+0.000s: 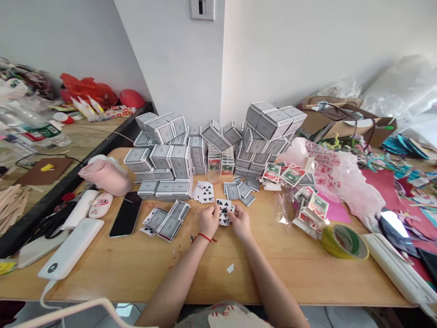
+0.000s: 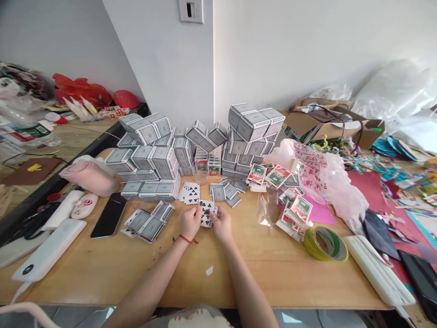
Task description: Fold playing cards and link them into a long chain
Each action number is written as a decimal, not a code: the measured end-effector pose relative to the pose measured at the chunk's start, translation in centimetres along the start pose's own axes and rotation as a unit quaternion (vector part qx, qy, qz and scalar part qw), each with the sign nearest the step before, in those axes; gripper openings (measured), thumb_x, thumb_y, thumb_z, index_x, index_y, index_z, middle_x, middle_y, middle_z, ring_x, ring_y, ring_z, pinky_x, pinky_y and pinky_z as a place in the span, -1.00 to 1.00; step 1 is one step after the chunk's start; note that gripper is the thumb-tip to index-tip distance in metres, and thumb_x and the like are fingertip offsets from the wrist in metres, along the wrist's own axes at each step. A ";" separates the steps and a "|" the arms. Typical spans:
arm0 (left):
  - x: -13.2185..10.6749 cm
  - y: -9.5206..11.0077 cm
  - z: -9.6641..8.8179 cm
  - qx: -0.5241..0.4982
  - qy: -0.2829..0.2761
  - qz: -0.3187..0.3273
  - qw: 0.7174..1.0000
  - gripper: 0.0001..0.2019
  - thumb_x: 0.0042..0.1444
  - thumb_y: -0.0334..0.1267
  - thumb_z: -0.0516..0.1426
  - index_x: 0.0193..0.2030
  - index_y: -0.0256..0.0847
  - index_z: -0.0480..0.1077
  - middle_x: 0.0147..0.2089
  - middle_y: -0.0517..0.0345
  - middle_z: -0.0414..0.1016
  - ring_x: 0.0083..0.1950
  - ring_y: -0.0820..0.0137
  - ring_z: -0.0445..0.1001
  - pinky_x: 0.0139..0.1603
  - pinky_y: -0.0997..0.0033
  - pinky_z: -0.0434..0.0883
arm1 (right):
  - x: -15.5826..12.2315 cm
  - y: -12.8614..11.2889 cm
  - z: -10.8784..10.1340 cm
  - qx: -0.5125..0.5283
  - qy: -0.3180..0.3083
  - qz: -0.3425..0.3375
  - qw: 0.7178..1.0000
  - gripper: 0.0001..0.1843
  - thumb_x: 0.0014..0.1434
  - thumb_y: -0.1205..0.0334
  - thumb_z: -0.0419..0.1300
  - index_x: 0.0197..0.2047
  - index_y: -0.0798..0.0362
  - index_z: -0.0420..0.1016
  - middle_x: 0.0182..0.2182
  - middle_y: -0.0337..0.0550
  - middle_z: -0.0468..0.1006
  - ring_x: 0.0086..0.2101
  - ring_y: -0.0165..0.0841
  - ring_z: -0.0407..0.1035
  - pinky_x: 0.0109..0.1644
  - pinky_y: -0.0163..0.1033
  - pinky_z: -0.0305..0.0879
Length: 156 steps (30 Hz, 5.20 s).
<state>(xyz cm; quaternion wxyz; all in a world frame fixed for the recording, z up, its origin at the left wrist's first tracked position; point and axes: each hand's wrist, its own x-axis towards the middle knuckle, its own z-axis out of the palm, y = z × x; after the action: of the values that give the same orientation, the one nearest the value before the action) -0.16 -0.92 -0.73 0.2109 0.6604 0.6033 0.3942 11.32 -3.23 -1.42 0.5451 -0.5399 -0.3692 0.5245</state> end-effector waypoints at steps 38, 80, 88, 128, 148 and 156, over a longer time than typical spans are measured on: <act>1.0 -0.4 -3.0 -0.175 -0.207 -0.049 0.961 -0.76 -0.01 -0.18 0.00 -0.58 -0.20 0.04 -0.62 0.33 0.09 -0.55 0.51 0.11 -0.48 0.52 0.11 | 0.3 0.4 -0.2 -0.074 0.025 -0.041 0.996 -0.65 -0.14 -0.02 0.21 -0.58 0.05 0.18 -0.74 -0.41 0.13 -0.69 -0.54 -0.01 -0.65 -0.41 -0.06; -0.2 0.0 -2.3 -0.152 -0.154 -0.026 0.976 -0.83 -0.04 -0.24 0.04 -0.57 -0.22 0.16 -0.65 0.30 0.22 -0.60 0.54 0.17 -0.53 0.54 0.12 | -1.5 0.9 1.1 -0.417 0.129 -0.156 0.886 -0.66 0.09 0.25 -0.11 -0.16 0.15 0.38 -0.55 -0.07 0.43 -0.59 -0.34 0.25 -0.50 -0.30 0.07; -0.2 0.0 -2.4 -0.143 -0.151 -0.025 0.978 -0.82 -0.03 -0.21 0.03 -0.56 -0.21 0.14 -0.65 0.31 0.20 -0.60 0.53 0.17 -0.54 0.54 0.10 | -1.3 -0.4 0.1 -0.303 0.070 -0.139 0.940 -0.67 0.08 0.16 -0.07 -0.19 0.08 0.41 -0.63 -0.23 0.37 -0.61 -0.39 0.20 -0.52 -0.35 0.10; -1.7 -0.8 -1.8 0.067 -0.056 0.191 0.978 -0.86 0.09 -0.35 -0.06 -0.49 -0.20 0.16 -0.54 0.14 0.32 -0.48 0.42 0.30 -0.44 0.47 0.17 | -0.8 -1.8 0.6 -0.496 0.111 -0.173 0.844 -0.68 0.14 0.19 -0.10 -0.26 0.14 0.43 -0.57 -0.09 0.50 -0.60 -0.36 0.36 -0.56 -0.37 0.06; -1.2 -0.8 -2.2 -0.018 -0.008 0.069 0.997 -0.86 0.02 -0.26 0.01 -0.53 -0.18 0.19 -0.56 0.19 0.36 -0.49 0.44 0.35 -0.45 0.50 0.22 | -0.3 -2.1 -1.3 -0.372 -0.021 -0.123 0.920 -0.76 0.04 0.25 0.00 -0.36 0.04 0.49 -0.44 -0.15 0.57 -0.44 -0.36 0.43 -0.39 -0.36 0.25; -1.9 -0.5 -1.4 -0.045 -0.010 0.035 0.998 -0.85 0.01 -0.25 0.01 -0.53 -0.19 0.17 -0.57 0.22 0.31 -0.51 0.46 0.30 -0.46 0.51 0.20 | -1.2 -2.4 1.1 -0.581 0.101 -0.093 0.802 -0.83 0.02 0.33 0.02 -0.44 0.10 0.44 -0.58 -0.08 0.51 -0.54 -0.33 0.38 -0.47 -0.35 0.08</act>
<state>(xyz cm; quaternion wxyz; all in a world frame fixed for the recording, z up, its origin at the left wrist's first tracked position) -1.51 -2.89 -0.79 0.2322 0.6750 0.5592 0.4217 10.44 -3.84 1.32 0.2093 -0.7685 -0.5961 0.1015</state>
